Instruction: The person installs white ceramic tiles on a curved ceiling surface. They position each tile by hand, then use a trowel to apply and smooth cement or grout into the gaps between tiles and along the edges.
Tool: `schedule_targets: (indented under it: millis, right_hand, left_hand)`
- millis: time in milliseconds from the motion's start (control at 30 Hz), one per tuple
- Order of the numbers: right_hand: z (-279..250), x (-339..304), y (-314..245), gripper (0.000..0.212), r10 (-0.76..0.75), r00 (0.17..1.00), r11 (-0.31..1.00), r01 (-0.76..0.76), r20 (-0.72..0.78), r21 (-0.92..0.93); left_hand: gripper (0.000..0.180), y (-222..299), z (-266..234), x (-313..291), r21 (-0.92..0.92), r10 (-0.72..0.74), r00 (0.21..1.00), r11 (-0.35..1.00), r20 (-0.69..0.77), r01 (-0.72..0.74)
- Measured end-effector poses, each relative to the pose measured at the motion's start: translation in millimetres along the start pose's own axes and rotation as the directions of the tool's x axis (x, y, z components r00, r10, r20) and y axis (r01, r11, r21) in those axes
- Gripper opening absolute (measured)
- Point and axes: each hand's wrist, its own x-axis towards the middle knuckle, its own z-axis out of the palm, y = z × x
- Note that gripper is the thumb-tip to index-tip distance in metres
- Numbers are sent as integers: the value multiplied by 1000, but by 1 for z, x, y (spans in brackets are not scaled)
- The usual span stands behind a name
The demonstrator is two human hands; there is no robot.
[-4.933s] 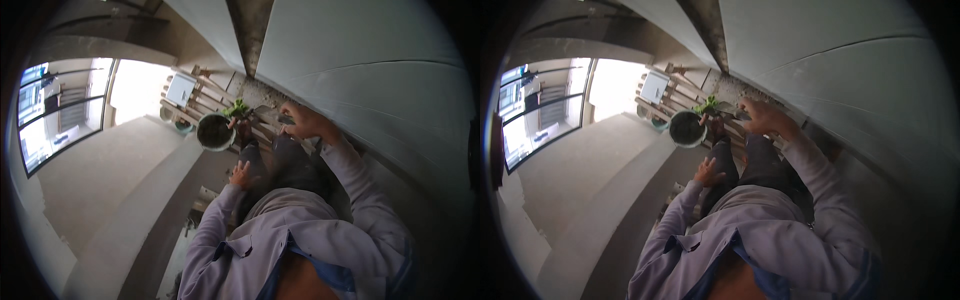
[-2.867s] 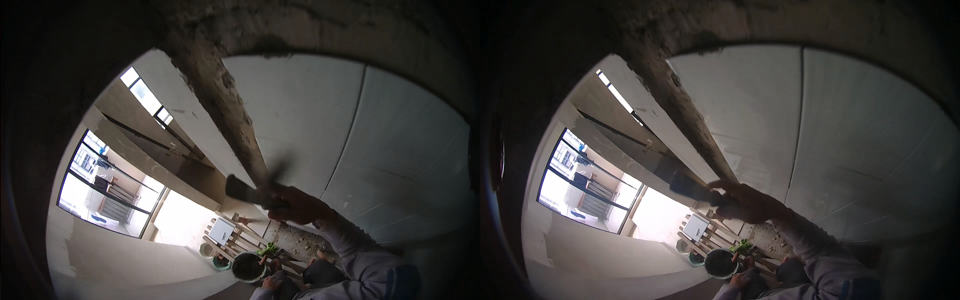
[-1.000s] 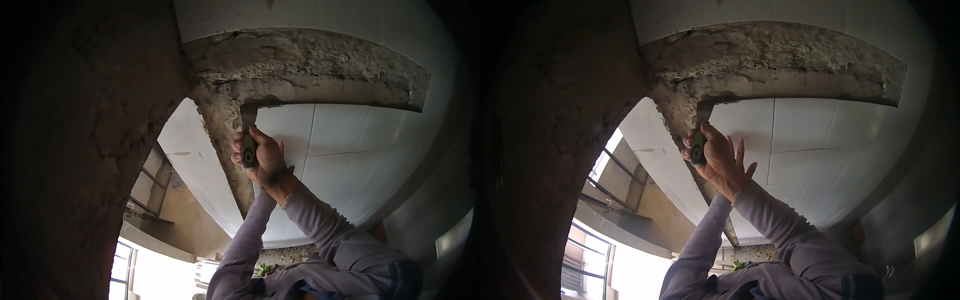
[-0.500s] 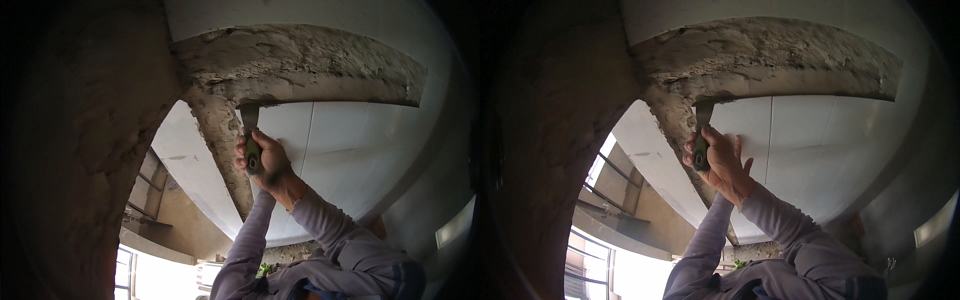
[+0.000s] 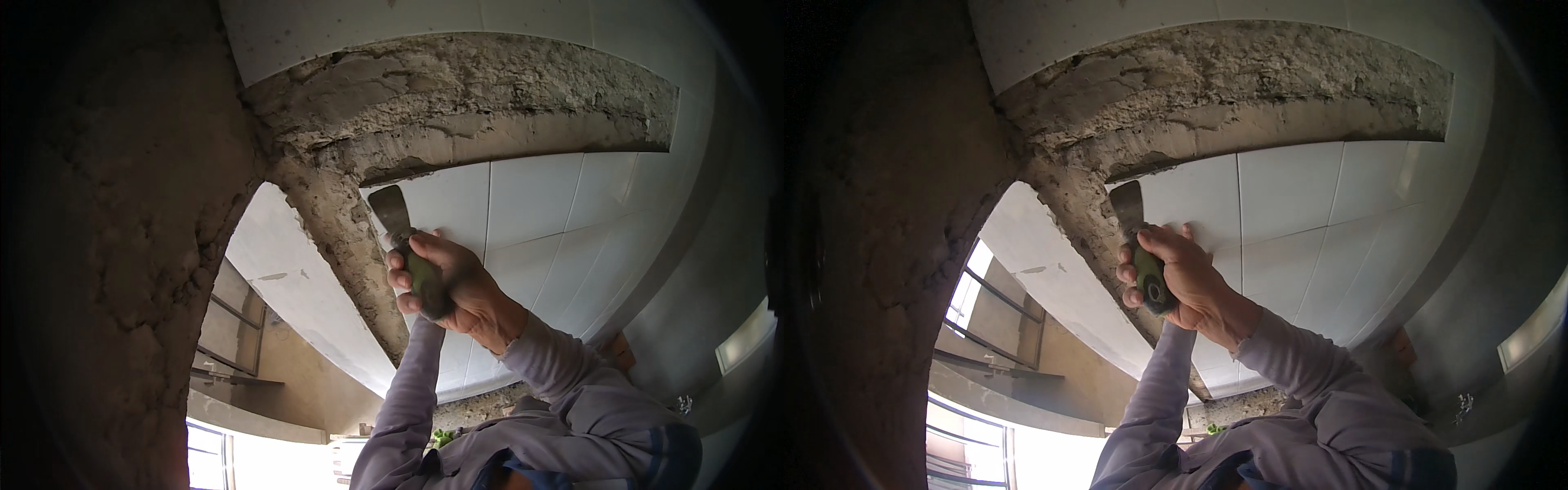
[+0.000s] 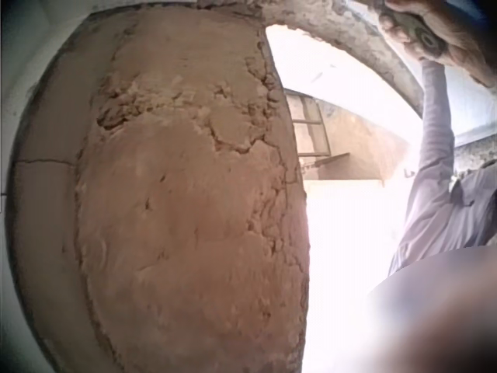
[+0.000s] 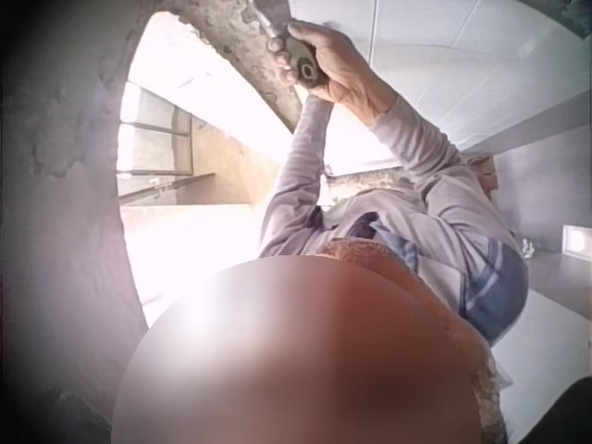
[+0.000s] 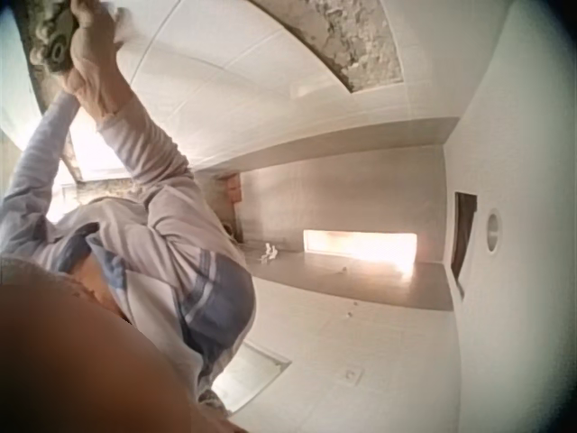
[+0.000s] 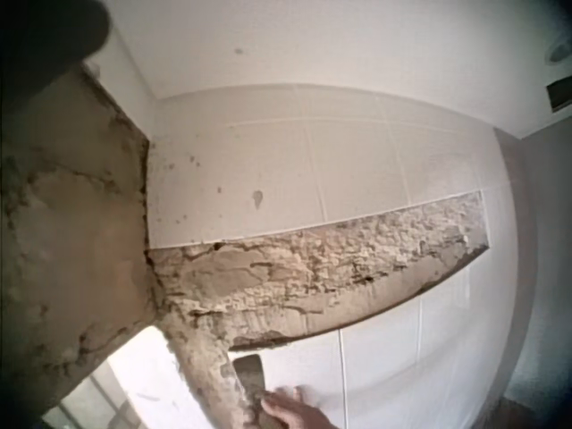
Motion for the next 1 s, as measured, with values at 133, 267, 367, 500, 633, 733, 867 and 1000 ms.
schedule_targets:
  millis: [133, 267, 367, 500, 633, 733, 867, 1000]
  right_hand:
    - [-3, 6, -17, 29, -118, 992, 747, 123, 52, -654]
    - [11, 7, -71, 25, -52, 984, 391, 174, 167, -904]
    - [10, 14, -85, 19, -59, 998, 383, 18, -5, -924]
    - [-13, 22, -43, 15, -269, 962, 690, 157, -49, -706]
    - [-20, 39, 9, 15, -326, 944, 774, 243, -39, -584]
    - [-42, 60, 22, 16, -452, 892, 661, 352, 24, -662]
    - [-60, 70, 23, 15, -479, 877, 669, 346, -26, -658]
    - [-23, 39, 18, 15, -299, 929, 785, 109, -219, -609]
  left_hand:
    - [69, -4, 1, 7, 505, 176, 983, 845, 46, -175]
    - [73, -59, -17, 0, 897, 175, 959, 348, 224, -273]
    - [79, -65, -11, 0, 907, 219, 949, 308, 226, -287]
    - [74, -55, 0, 6, 858, 106, 978, 470, 180, -209]
    - [71, -104, -4, 6, 302, 194, 978, 930, 82, -210]
    - [67, -95, -2, 6, 654, 248, 963, 712, 104, -254]
    - [67, -82, 14, 2, 718, 209, 972, 660, 111, -224]
    - [67, -88, 11, -1, 666, 217, 973, 714, 85, -217]
